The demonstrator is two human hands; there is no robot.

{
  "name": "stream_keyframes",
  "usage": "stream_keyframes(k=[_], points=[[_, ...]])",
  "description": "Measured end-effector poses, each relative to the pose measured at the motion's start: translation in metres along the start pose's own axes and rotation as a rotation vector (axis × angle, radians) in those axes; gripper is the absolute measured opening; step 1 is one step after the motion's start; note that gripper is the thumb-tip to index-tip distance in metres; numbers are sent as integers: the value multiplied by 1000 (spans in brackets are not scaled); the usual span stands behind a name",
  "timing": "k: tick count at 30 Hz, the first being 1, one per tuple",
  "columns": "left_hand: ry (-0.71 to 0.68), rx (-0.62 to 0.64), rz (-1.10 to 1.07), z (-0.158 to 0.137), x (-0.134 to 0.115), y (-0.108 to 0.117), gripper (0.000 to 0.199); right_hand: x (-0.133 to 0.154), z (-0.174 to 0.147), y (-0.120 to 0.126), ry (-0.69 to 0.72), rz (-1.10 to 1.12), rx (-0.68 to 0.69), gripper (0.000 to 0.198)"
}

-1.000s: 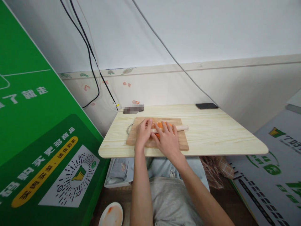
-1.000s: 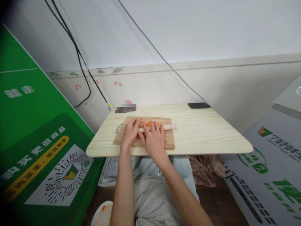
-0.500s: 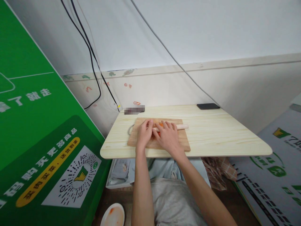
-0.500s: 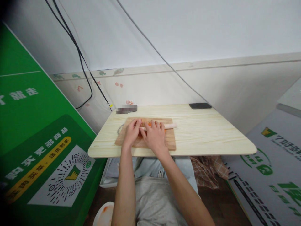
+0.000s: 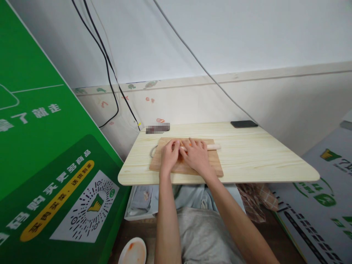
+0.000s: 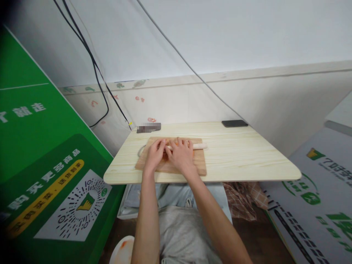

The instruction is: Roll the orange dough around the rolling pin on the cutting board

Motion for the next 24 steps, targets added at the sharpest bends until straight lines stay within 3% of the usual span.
stream_keyframes(k=[4,11,14,24], points=[[4,4,-5,1,3,0,30,0,-1,1,15,22,-9,49],[-14,-18,69,-1,2,1,30,6,-60,10,43,31,-101,58],[-7,-17,48,-2,-1,1,30,7,-67,11,51,18,-111,60],[4,-2,6,0,-2,0,28,0,0,2,-10,46,-8,49]])
Point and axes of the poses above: each hand's wrist, its own z-axis towards the middle knuckle, its own y-axis out of the back of the hand, x = y × z, the point moved 2 cm from there along z, towards the middle knuckle, and after that the axes turned 1 degree about -x, right-handed, at the moved point
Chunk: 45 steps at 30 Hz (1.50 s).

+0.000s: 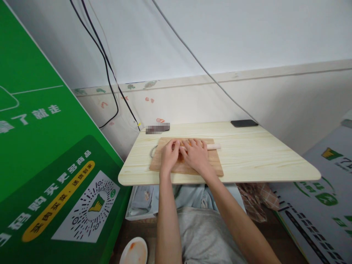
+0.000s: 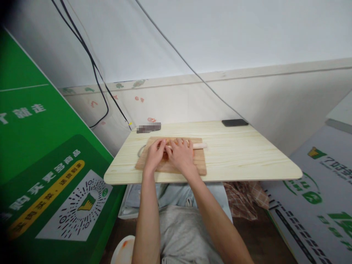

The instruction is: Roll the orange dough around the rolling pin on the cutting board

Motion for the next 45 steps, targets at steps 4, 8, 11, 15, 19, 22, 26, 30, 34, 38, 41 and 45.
stream_keyframes(k=[4,8,11,15,19,22,26,30,34,38,41,45], points=[[4,-5,15,-1,-1,0,27,2,-11,0,8,7,-25,50],[5,-15,54,-2,-1,1,28,7,-50,3,32,13,-95,59],[7,-14,60,-2,-1,1,28,9,-72,6,56,17,-121,63],[12,-20,65,-1,1,1,28,9,-66,5,59,9,-103,65],[3,-12,52,0,2,1,26,6,-27,1,39,-3,-31,59],[-1,-2,32,0,2,1,26,3,-2,0,8,-12,15,53],[-3,1,22,1,2,1,27,3,-2,-1,-1,-18,15,53],[1,-8,61,1,4,0,27,7,-33,-2,1,-20,-64,60],[5,-20,85,1,6,-1,28,10,-55,-3,26,-23,-111,68],[3,-20,64,2,6,-1,27,8,-42,-4,16,-28,-86,64],[-3,-7,30,2,5,-1,27,4,-16,-4,12,-41,-20,59],[9,9,16,2,5,0,28,0,13,-4,1,-31,64,54]])
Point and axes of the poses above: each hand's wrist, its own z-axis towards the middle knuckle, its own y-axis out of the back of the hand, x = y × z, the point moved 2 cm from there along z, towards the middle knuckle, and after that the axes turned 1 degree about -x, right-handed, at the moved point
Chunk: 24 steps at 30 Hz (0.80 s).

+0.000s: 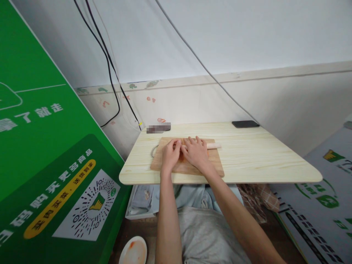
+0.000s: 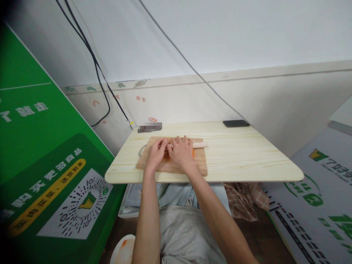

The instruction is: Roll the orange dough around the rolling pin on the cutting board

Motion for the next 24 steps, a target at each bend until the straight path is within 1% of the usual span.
stream_keyframes(k=[3,7,11,14,20,22,24], points=[[4,-1,-2,-1,-1,0,29,0,0,1,6,5,-15,54],[0,-8,-1,-2,-3,0,28,3,-24,0,12,11,-88,56],[-7,-16,14,-2,-4,0,27,6,-41,-1,18,14,-120,57],[-4,-9,25,-1,-2,0,27,5,-36,-1,11,9,-91,56],[-4,-2,2,-1,-2,1,27,1,-5,3,8,20,-4,52],[0,-7,-2,-2,-3,1,27,1,-4,5,7,21,-2,52],[0,-12,2,-2,-4,1,27,1,-10,6,12,22,-24,53]])
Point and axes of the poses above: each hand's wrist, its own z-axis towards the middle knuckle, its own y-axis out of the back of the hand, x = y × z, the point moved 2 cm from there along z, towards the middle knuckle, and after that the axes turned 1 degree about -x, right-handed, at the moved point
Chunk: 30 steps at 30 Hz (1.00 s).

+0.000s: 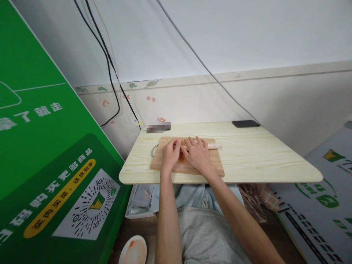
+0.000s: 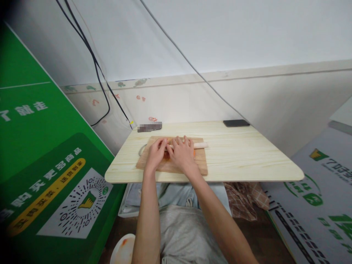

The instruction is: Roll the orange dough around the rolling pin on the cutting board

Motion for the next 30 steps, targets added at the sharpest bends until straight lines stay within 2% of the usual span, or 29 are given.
stream_keyframes(k=[10,14,20,23,26,30], points=[[-13,-23,54,-1,3,-1,28,6,-65,-4,29,27,-152,66],[-15,-21,57,-1,2,0,28,4,-62,-3,34,22,-120,68],[-9,-4,10,0,1,-1,27,0,-23,0,16,25,-21,59],[0,4,3,0,1,0,28,0,-13,1,15,30,-4,56],[-7,-1,34,0,1,0,29,1,-25,0,25,46,-38,57],[-16,-19,63,-1,1,0,29,2,-61,0,50,57,-100,65]])
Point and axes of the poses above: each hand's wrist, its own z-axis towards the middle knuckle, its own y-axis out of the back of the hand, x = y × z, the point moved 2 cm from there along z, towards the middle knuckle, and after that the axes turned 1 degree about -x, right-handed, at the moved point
